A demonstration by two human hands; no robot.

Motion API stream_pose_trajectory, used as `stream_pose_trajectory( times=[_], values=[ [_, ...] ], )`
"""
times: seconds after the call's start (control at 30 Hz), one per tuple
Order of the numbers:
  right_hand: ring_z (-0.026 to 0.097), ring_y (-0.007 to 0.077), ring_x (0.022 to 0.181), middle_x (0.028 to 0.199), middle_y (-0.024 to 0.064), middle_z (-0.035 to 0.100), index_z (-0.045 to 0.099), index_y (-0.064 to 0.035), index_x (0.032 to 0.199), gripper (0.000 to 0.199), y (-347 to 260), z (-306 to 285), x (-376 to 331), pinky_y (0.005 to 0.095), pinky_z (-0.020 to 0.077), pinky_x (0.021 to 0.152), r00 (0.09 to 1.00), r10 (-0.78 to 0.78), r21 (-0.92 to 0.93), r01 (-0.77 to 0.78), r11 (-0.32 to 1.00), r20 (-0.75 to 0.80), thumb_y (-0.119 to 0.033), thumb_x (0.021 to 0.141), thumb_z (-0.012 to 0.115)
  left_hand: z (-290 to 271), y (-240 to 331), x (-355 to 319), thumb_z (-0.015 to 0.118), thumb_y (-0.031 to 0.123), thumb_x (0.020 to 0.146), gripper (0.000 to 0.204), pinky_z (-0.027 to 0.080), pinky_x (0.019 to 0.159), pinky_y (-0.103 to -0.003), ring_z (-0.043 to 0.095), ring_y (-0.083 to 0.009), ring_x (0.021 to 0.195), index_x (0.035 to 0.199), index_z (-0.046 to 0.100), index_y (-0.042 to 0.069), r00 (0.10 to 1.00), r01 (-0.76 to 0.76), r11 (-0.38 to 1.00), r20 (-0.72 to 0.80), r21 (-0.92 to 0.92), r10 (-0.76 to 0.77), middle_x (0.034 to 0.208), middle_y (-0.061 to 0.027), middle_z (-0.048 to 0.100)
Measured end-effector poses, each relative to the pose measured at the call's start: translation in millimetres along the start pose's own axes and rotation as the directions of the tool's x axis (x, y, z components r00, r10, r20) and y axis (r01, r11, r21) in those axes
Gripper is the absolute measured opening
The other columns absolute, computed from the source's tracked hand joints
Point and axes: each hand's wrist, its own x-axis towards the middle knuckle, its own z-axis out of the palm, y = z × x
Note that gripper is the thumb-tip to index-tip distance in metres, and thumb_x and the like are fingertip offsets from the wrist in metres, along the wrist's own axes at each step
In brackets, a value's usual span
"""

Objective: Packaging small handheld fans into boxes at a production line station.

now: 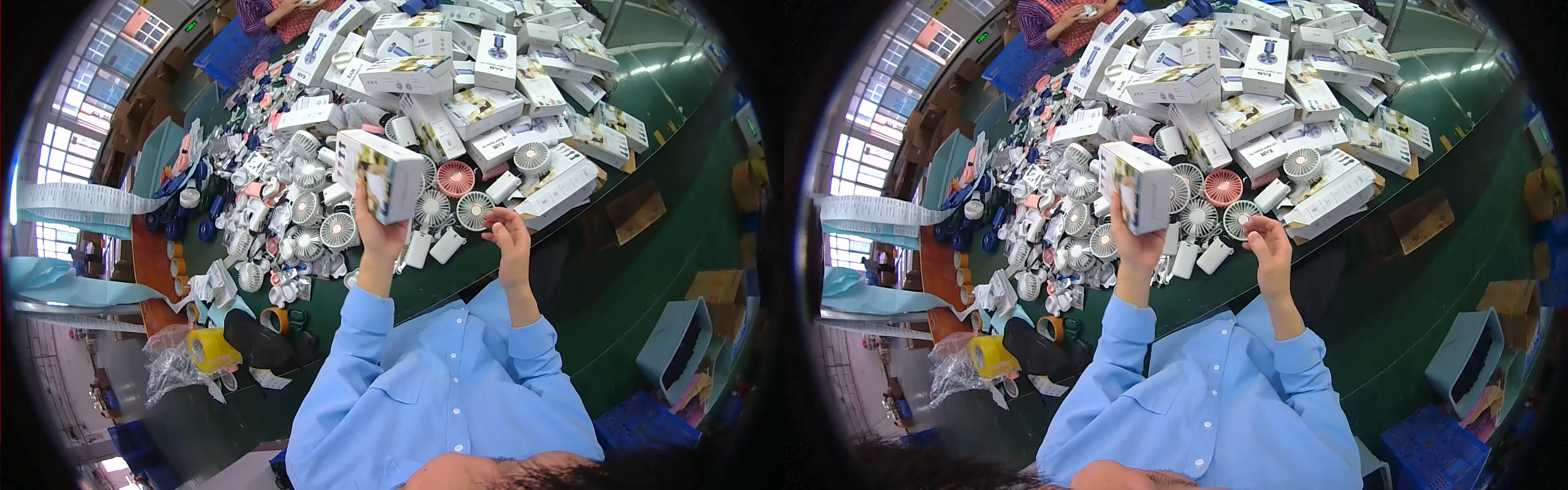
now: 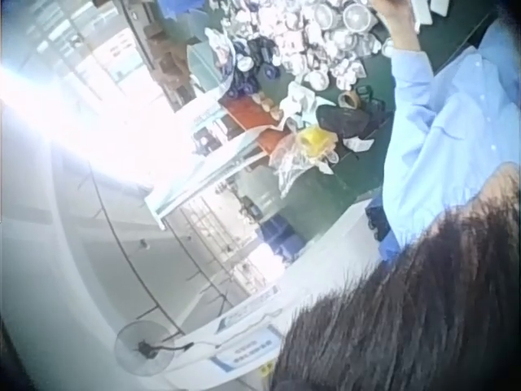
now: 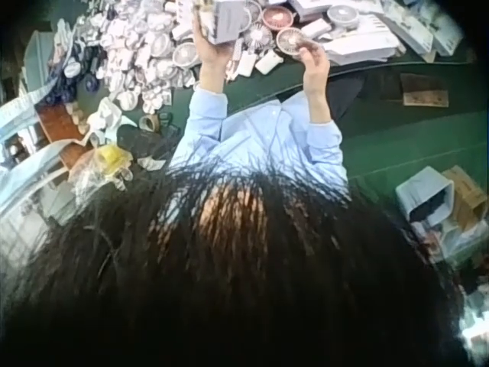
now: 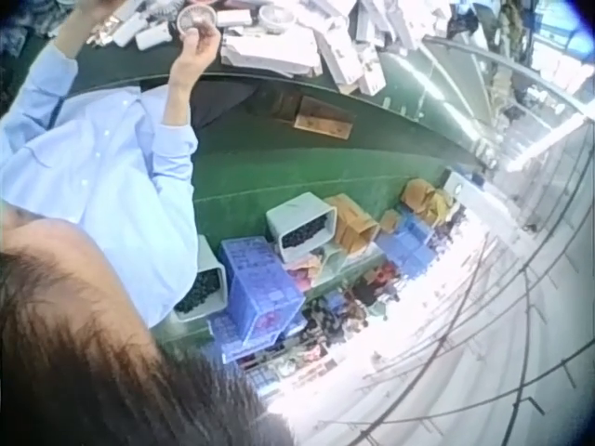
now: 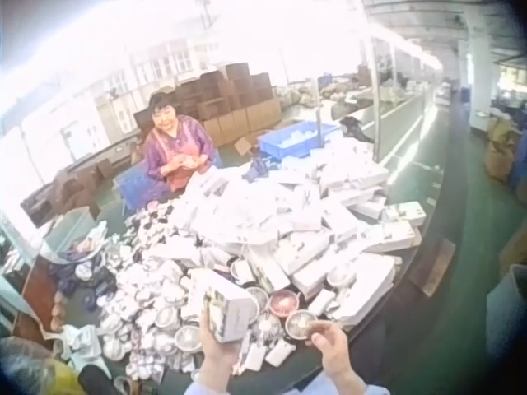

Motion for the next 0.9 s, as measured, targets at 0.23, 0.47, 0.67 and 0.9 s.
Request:
stream_pose_trajectory(
  times=[0.23,0.47,0.67,0.9],
  values=[
    [0.057,0.0117,0.088,0.098,0.0057,0.059,0.053,-0.0001,0.109,0.022,5,-12,-2,0.0243,0.0473,0.075,0.995,0.052,0.034,-0.049,0.998,-0.080,-0.009,0.089,0.053,10,34,14,0.051,0.050,0.088,0.049,0.056,0.071,-0.034,0.062,-0.0235,0.086,0.114,0.058,0.009,0.996,-0.027,0.989,0.078,-0.145,0.039,0.100,-0.0088,0.063],
    [0.058,0.0117,0.085,0.095,0.0062,0.061,0.055,0.0000,0.105,0.018,12,-22,-3,0.0238,0.0470,0.075,0.992,0.081,0.028,-0.079,0.996,-0.100,-0.010,0.090,0.052,0,57,14,0.050,0.048,0.089,0.044,0.055,0.068,-0.034,0.064,-0.0214,0.089,0.113,0.058,0.012,0.979,-0.205,0.979,0.008,-0.011,0.205,0.100,-0.0057,0.064],
    [0.058,0.0116,0.084,0.094,0.0061,0.061,0.056,-0.0002,0.104,0.018,16,-27,-4,0.0240,0.0471,0.074,0.986,0.108,0.021,-0.106,0.994,-0.131,-0.011,0.090,0.053,-17,86,18,0.048,0.052,0.089,0.045,0.056,0.063,-0.035,0.065,-0.0196,0.078,0.114,0.057,0.017,0.970,-0.227,0.974,0.095,0.012,0.225,0.100,-0.0028,0.064],
    [0.059,0.0117,0.083,0.092,0.0063,0.062,0.056,-0.0001,0.105,0.019,18,-30,-6,0.0241,0.0473,0.074,0.983,0.118,0.014,-0.118,0.993,-0.142,-0.011,0.090,0.053,-26,137,19,0.057,0.051,0.084,0.053,0.052,0.064,-0.031,0.059,-0.0234,0.078,0.114,0.056,0.007,0.964,-0.162,0.970,0.181,-0.179,0.195,0.089,-0.0098,0.061]
  ],
)
